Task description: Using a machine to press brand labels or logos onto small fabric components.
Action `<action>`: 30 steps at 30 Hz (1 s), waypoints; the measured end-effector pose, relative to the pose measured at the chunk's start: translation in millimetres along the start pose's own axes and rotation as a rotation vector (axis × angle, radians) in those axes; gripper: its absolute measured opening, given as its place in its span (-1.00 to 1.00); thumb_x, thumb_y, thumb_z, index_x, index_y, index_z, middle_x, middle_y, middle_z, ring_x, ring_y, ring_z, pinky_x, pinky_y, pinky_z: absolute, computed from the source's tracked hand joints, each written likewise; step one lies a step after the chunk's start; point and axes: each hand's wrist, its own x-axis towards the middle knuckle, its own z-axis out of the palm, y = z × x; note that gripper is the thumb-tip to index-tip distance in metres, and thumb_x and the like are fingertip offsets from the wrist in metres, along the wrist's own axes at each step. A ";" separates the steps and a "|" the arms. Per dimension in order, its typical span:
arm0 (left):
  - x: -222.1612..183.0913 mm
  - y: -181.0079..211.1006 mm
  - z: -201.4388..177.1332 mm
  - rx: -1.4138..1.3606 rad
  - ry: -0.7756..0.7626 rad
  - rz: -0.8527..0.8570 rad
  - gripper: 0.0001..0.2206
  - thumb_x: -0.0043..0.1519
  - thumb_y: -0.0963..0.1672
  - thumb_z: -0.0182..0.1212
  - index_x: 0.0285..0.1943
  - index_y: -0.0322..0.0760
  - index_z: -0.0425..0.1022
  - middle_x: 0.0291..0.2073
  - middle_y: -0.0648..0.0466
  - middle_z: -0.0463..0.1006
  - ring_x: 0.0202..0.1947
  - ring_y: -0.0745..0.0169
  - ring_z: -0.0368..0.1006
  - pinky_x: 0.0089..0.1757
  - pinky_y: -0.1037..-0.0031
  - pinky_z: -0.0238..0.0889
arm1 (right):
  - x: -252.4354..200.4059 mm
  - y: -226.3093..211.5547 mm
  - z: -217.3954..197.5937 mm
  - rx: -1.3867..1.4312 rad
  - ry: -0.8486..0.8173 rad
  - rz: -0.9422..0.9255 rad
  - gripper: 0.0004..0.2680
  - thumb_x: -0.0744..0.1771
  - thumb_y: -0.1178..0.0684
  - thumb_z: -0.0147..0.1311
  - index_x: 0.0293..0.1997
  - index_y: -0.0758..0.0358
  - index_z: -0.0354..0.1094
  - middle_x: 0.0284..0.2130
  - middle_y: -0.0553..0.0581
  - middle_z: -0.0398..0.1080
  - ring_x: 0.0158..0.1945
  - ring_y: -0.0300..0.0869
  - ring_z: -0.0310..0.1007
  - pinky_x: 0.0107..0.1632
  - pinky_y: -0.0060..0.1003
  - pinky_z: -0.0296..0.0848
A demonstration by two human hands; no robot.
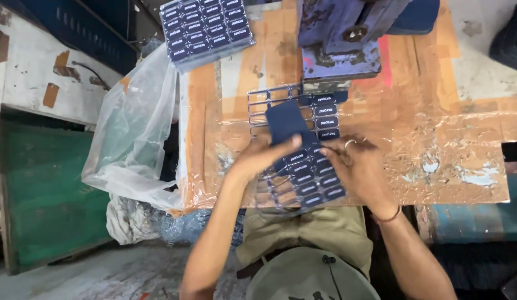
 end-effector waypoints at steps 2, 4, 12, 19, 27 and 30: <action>22.2 -7.6 3.5 0.004 0.024 -0.197 -0.58 0.25 0.05 0.41 0.15 -0.24 0.55 -0.10 0.07 0.63 -0.05 0.36 0.50 -0.01 0.46 0.37 | 5.3 3.0 -0.8 -0.202 0.042 -0.059 -0.88 0.29 0.09 0.33 -0.12 0.17 0.58 -0.45 0.16 0.51 -0.35 -0.01 0.44 -0.21 -0.12 0.43; 34.0 -11.7 7.2 0.021 0.105 0.115 -0.63 0.17 0.03 0.39 -0.03 -0.31 0.65 -0.20 -0.07 0.72 -0.16 0.16 0.61 -0.14 0.33 0.47 | 9.2 -0.4 1.9 -0.262 0.193 -0.352 -0.92 0.34 0.11 0.24 -0.12 0.18 0.52 -0.32 0.16 0.49 -0.22 0.04 0.45 -0.07 -0.06 0.43; 30.6 -4.5 11.0 0.304 0.235 0.089 -0.66 0.12 0.06 0.38 -0.08 -0.17 0.68 -0.29 -0.01 0.72 -0.26 0.13 0.67 -0.21 0.31 0.49 | -91.6 -24.8 3.8 0.040 -0.477 -0.564 -0.93 0.25 0.18 0.21 -0.28 0.12 0.53 -0.33 0.04 0.55 -0.25 -0.15 0.57 -0.21 -0.22 0.53; 6.7 -10.6 -0.5 0.176 0.244 0.402 -0.70 0.21 -0.01 0.40 0.01 -0.23 0.62 -0.14 0.02 0.70 -0.09 0.21 0.63 -0.04 0.39 0.47 | -59.2 65.1 -103.9 -0.045 0.303 0.180 -0.86 0.39 0.24 0.12 0.03 0.37 0.52 -0.37 0.20 0.50 -0.53 -0.24 0.25 -0.50 -0.35 0.15; -117.3 -116.8 -211.3 0.024 0.920 -0.275 -0.35 0.12 0.06 0.49 0.25 -0.46 0.44 0.04 -0.06 0.59 0.00 0.15 0.51 -0.02 0.34 0.35 | -31.5 142.5 -99.1 0.067 0.477 0.291 -0.78 0.44 0.18 0.21 0.23 0.41 0.46 -0.37 -0.03 0.42 -0.39 -0.43 0.26 -0.36 -0.52 0.23; -119.5 -147.3 -236.7 0.217 1.014 -0.189 -0.27 0.09 0.07 0.50 0.32 -0.48 0.41 0.09 -0.14 0.54 0.06 -0.03 0.44 -0.03 0.15 0.32 | -28.1 143.9 -95.1 0.096 0.540 0.231 -0.77 0.44 0.20 0.20 0.23 0.45 0.43 -0.36 -0.06 0.43 -0.34 -0.45 0.29 -0.29 -0.56 0.27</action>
